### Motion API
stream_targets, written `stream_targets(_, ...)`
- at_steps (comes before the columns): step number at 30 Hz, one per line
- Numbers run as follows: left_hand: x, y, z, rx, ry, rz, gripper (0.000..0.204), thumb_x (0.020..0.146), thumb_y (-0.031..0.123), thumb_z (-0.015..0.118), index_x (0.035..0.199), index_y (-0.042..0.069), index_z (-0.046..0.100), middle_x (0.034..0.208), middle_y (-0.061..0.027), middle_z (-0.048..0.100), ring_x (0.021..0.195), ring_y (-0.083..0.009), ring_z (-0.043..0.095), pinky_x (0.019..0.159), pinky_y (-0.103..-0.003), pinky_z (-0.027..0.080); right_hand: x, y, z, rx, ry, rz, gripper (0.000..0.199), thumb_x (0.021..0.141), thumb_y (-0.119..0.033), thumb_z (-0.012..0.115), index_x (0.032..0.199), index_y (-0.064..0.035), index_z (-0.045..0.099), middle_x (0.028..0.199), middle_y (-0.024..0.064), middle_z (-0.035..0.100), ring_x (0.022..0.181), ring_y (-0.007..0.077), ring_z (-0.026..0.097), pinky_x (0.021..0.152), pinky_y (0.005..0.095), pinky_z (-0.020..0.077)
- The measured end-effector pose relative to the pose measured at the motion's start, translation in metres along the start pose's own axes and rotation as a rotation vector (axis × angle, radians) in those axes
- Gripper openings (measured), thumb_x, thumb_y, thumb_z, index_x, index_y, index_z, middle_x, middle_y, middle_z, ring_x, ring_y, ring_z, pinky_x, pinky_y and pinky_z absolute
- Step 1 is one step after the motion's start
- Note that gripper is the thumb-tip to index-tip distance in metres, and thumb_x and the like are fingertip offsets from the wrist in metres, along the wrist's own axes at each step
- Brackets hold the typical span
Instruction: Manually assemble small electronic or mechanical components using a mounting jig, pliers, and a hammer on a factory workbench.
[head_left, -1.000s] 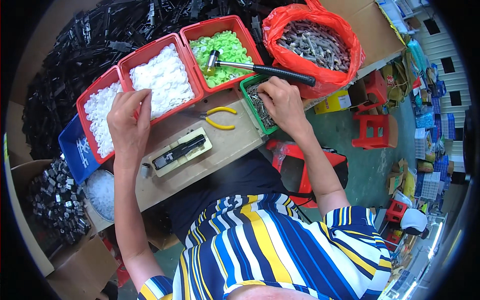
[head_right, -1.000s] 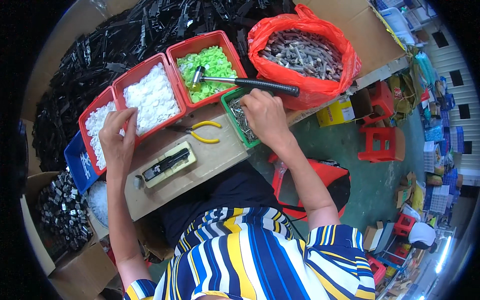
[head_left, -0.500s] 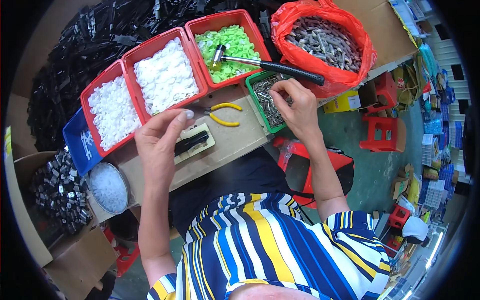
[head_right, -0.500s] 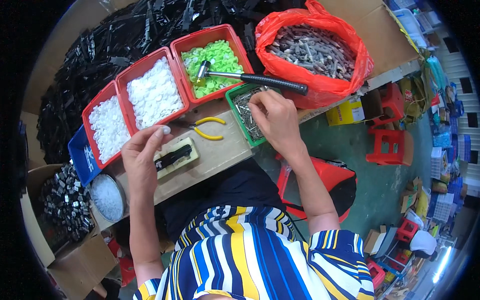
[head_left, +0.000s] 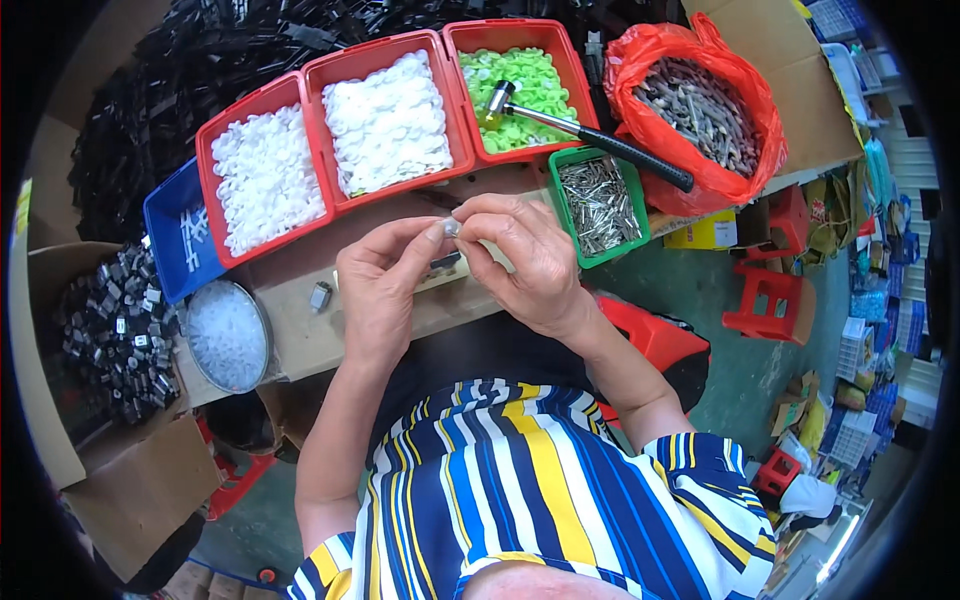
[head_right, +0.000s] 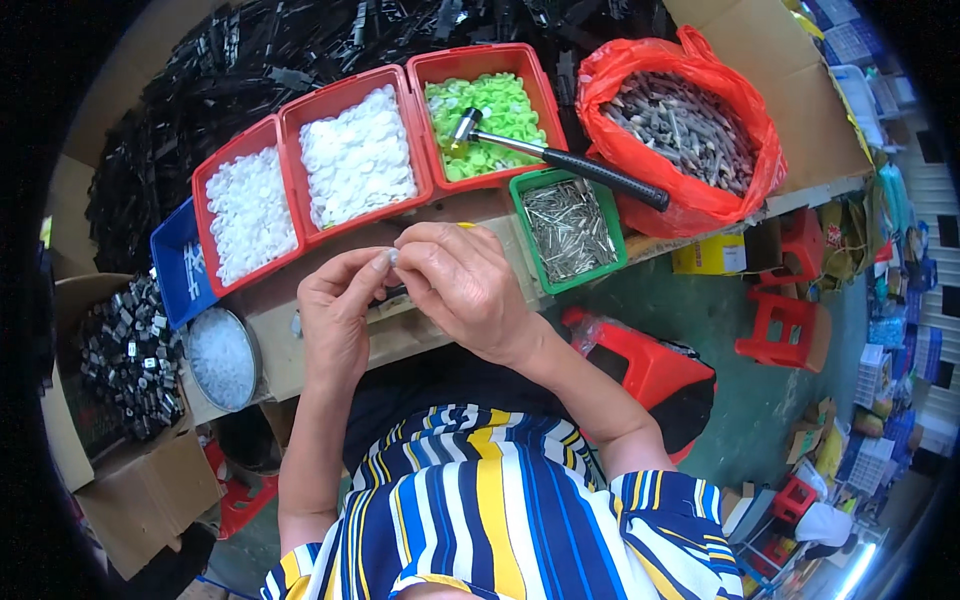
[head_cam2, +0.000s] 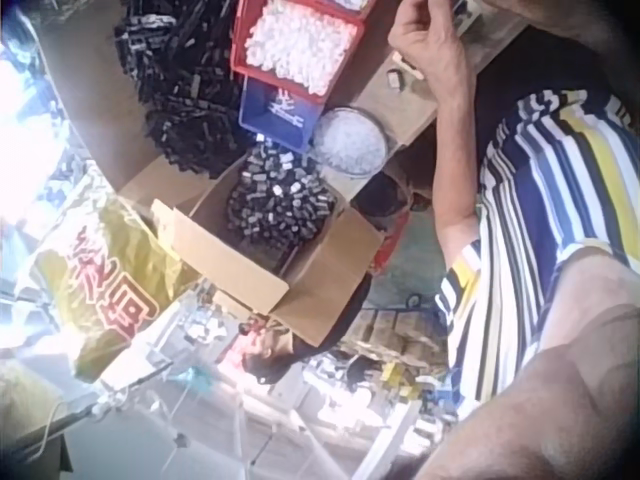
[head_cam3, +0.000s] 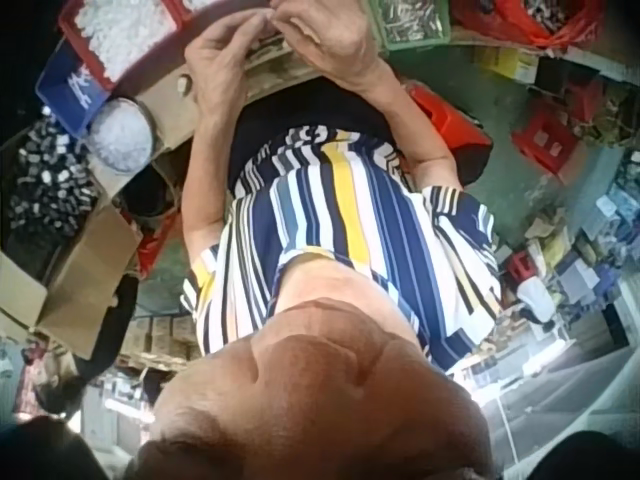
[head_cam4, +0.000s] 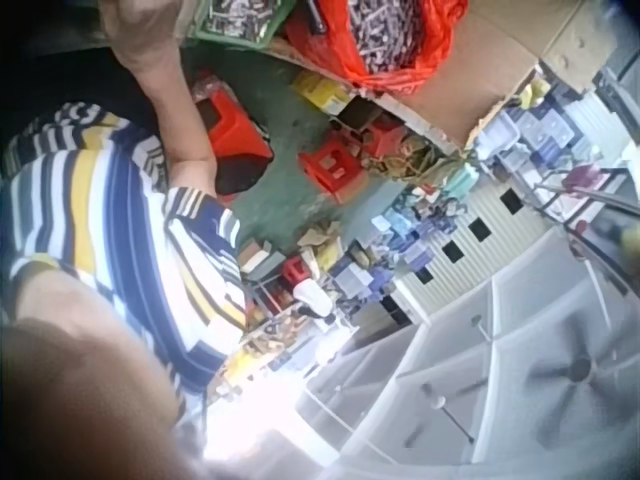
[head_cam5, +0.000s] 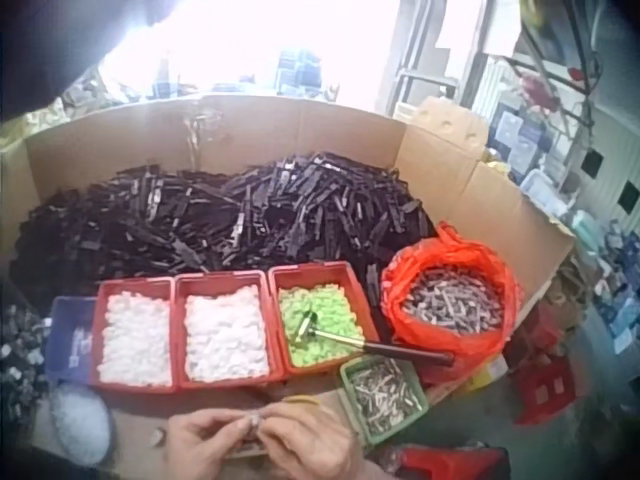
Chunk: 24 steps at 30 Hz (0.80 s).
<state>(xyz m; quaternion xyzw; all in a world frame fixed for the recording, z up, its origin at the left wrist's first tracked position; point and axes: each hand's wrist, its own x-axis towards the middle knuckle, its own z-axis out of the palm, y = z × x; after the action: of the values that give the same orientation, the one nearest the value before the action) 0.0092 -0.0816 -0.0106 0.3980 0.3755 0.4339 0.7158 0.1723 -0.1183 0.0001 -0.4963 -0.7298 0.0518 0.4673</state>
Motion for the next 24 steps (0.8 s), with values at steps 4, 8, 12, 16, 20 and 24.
stream_targets(4,-0.002,-0.001,-0.005,0.008,0.000,0.005,0.015,0.091,0.004,0.068,0.104,-0.003,0.071,0.095,-0.0083,0.073,0.084,-0.0109,0.068,0.077,-0.022,0.053,0.001,-0.005,0.005,-0.039,-0.001,-0.061,0.022,0.079,-0.001,0.072,0.097,-0.0029,0.061,0.096,0.0102,0.066,0.086,0.0268,0.066,0.076,0.0372,0.0493)
stream_targets(8,-0.003,0.001,-0.004,-0.012,0.004,0.005,0.015,0.091,0.004,0.068,0.104,-0.004,0.071,0.095,-0.0087,0.073,0.084,-0.0108,0.068,0.077,-0.022,0.054,-0.001,-0.006,0.006,-0.060,0.012,-0.066,0.022,0.078,0.001,0.072,0.096,-0.0023,0.061,0.095,0.0109,0.065,0.085,0.0276,0.066,0.076,0.0368,0.0505)
stream_targets(12,-0.005,0.002,-0.004,0.007,0.007,-0.002,0.016,0.091,0.005,0.068,0.104,-0.004,0.071,0.095,-0.0088,0.073,0.085,-0.0111,0.069,0.077,-0.022,0.054,-0.003,-0.004,0.005,-0.019,0.018,-0.051,0.023,0.077,0.002,0.072,0.097,-0.0014,0.061,0.095,0.0117,0.065,0.085,0.0282,0.066,0.076,0.0369,0.0519)
stream_targets(16,-0.005,0.001,-0.001,0.024,-0.002,0.001,0.016,0.091,0.005,0.068,0.104,-0.004,0.071,0.095,-0.0089,0.073,0.085,-0.0116,0.069,0.078,-0.022,0.054,-0.004,-0.004,0.002,-0.036,0.019,-0.058,0.024,0.078,0.002,0.072,0.098,-0.0003,0.061,0.095,0.0126,0.065,0.085,0.0285,0.066,0.077,0.0372,0.0527)
stream_targets(20,-0.005,0.001,0.002,0.056,0.011,0.012,0.016,0.092,0.005,0.068,0.105,-0.004,0.071,0.095,-0.0088,0.073,0.085,-0.0115,0.069,0.079,-0.022,0.054,-0.007,-0.003,0.000,-0.049,0.022,-0.065,0.024,0.078,0.002,0.072,0.099,0.0001,0.061,0.096,0.0133,0.064,0.085,0.0289,0.066,0.079,0.0377,0.0529)
stream_targets(24,-0.006,0.001,0.004,0.094,0.017,0.036,0.017,0.092,0.005,0.068,0.105,-0.004,0.071,0.095,-0.0088,0.072,0.085,-0.0112,0.068,0.078,-0.023,0.054,-0.009,-0.002,-0.001,-0.050,0.020,-0.070,0.023,0.079,0.002,0.071,0.100,0.0002,0.061,0.097,0.0137,0.064,0.086,0.0293,0.066,0.080,0.0382,0.0529)
